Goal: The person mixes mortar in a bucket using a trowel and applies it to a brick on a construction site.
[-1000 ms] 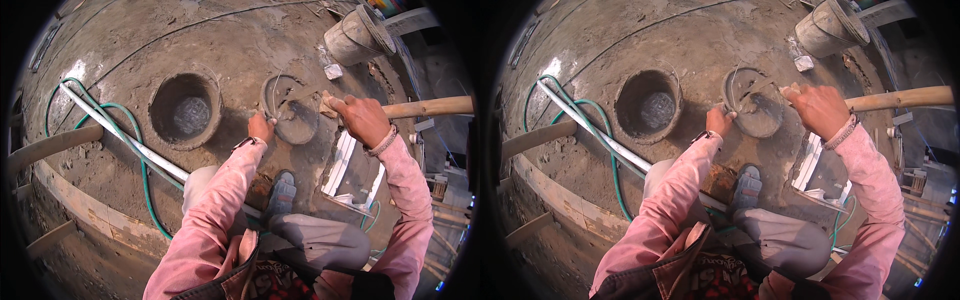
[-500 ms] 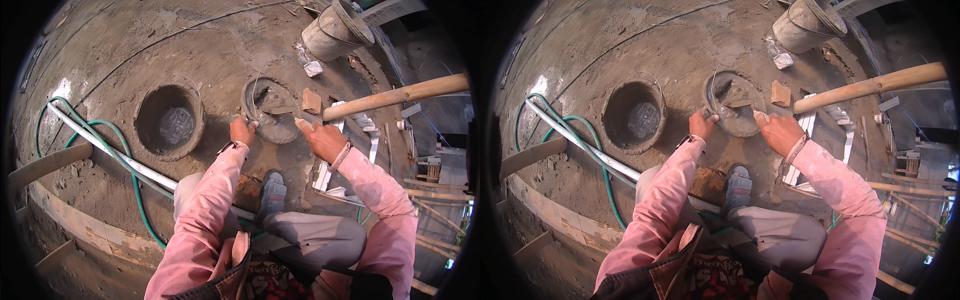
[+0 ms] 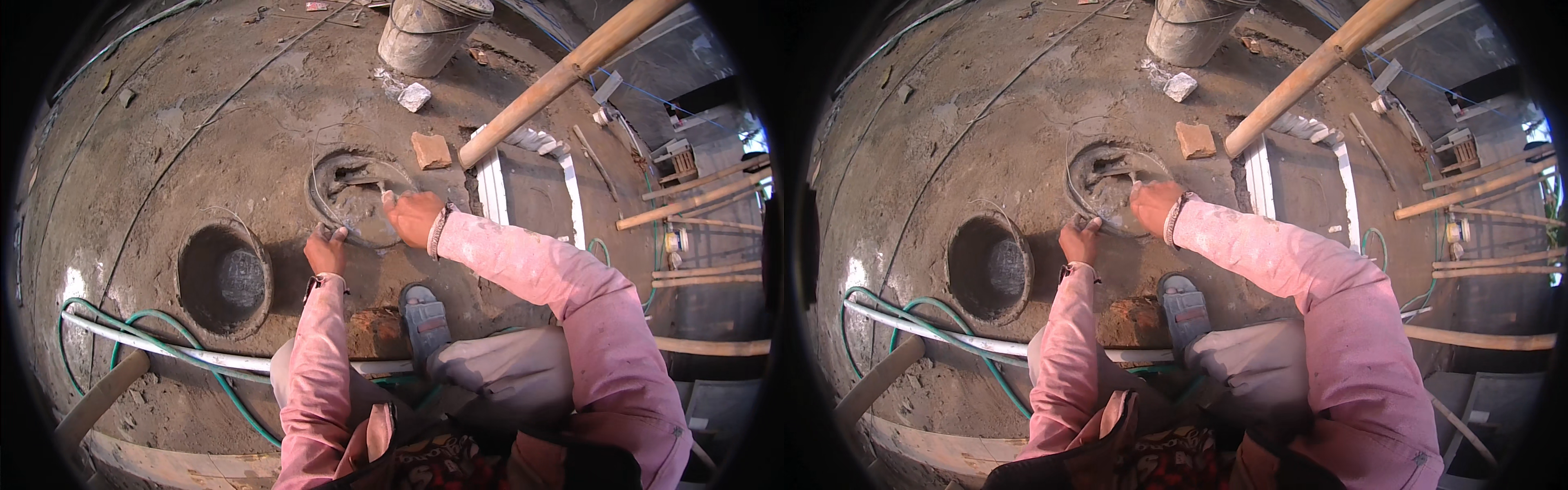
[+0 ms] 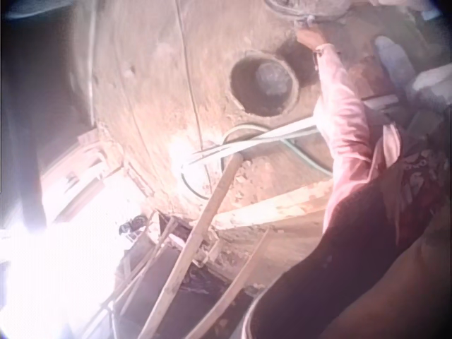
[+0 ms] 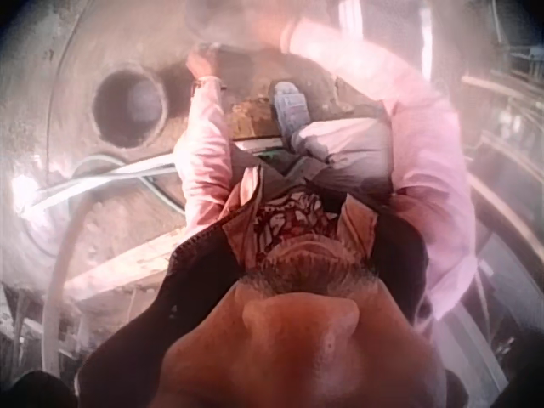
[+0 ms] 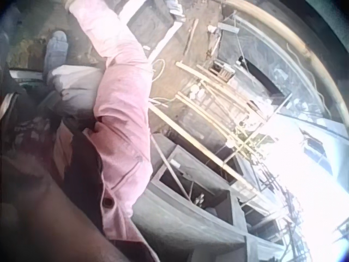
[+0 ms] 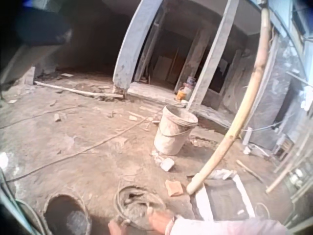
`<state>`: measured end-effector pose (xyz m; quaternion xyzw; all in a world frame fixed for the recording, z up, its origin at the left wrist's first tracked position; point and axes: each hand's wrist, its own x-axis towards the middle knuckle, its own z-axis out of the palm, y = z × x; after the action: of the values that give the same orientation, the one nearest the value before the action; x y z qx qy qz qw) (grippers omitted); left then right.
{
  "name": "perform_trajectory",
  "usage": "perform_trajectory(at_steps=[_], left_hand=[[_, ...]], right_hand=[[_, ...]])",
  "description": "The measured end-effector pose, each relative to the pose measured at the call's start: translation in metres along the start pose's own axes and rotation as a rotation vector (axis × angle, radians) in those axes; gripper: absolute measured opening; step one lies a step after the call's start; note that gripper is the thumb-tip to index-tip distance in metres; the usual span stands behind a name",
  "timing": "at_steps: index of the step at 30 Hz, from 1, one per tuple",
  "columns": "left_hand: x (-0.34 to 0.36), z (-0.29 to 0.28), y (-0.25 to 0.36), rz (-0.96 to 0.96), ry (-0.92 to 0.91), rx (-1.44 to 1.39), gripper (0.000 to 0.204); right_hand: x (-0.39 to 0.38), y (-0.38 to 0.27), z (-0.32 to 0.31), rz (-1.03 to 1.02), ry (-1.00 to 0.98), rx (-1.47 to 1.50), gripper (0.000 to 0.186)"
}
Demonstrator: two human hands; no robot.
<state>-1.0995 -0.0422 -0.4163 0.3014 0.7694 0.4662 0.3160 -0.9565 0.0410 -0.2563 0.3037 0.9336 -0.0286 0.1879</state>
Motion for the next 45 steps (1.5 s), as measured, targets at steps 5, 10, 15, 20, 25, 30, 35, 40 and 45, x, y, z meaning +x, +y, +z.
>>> perform_trajectory(at_steps=[5, 10, 15, 20, 25, 30, 35, 40, 45], left_hand=[[0.008, -0.004, -0.005, -0.042, -0.063, -0.034, 0.055], [0.009, 0.002, -0.013, 0.037, -0.007, -0.041, 0.055], [0.012, 0.010, -0.023, 0.019, 0.024, -0.033, 0.051], [0.012, 0.002, -0.026, -0.006, 0.033, -0.052, 0.028], [0.003, -0.013, 0.005, -0.053, -0.084, -0.043, 0.028], [0.000, -0.007, 0.016, -0.051, -0.054, -0.025, 0.016], [0.005, -0.006, -0.002, -0.052, -0.051, -0.150, 0.027], [-0.003, 0.003, 0.008, -0.090, -0.116, -0.177, 0.044], [0.004, -0.005, -0.004, -0.068, -0.113, -0.239, 0.046]], right_hand=[[-0.054, 0.007, -0.028, 0.047, -0.041, 0.040, 0.042], [-0.071, 0.058, -0.042, 0.157, -0.028, 0.230, 0.026], [-0.027, 0.077, -0.014, 0.244, -0.151, 0.191, 0.023], [-0.035, 0.055, 0.025, 0.185, -0.074, 0.506, 0.030], [-0.037, 0.027, 0.025, 0.420, -0.330, 1.039, 0.031], [-0.001, 0.015, 0.066, 0.494, -0.296, 1.450, 0.030], [-0.006, 0.005, 0.075, 0.510, -0.258, 1.766, 0.030], [0.004, 0.006, 0.101, 0.505, -0.194, 1.920, 0.033], [-0.006, 0.007, 0.096, 0.439, -0.263, 2.189, 0.030]])
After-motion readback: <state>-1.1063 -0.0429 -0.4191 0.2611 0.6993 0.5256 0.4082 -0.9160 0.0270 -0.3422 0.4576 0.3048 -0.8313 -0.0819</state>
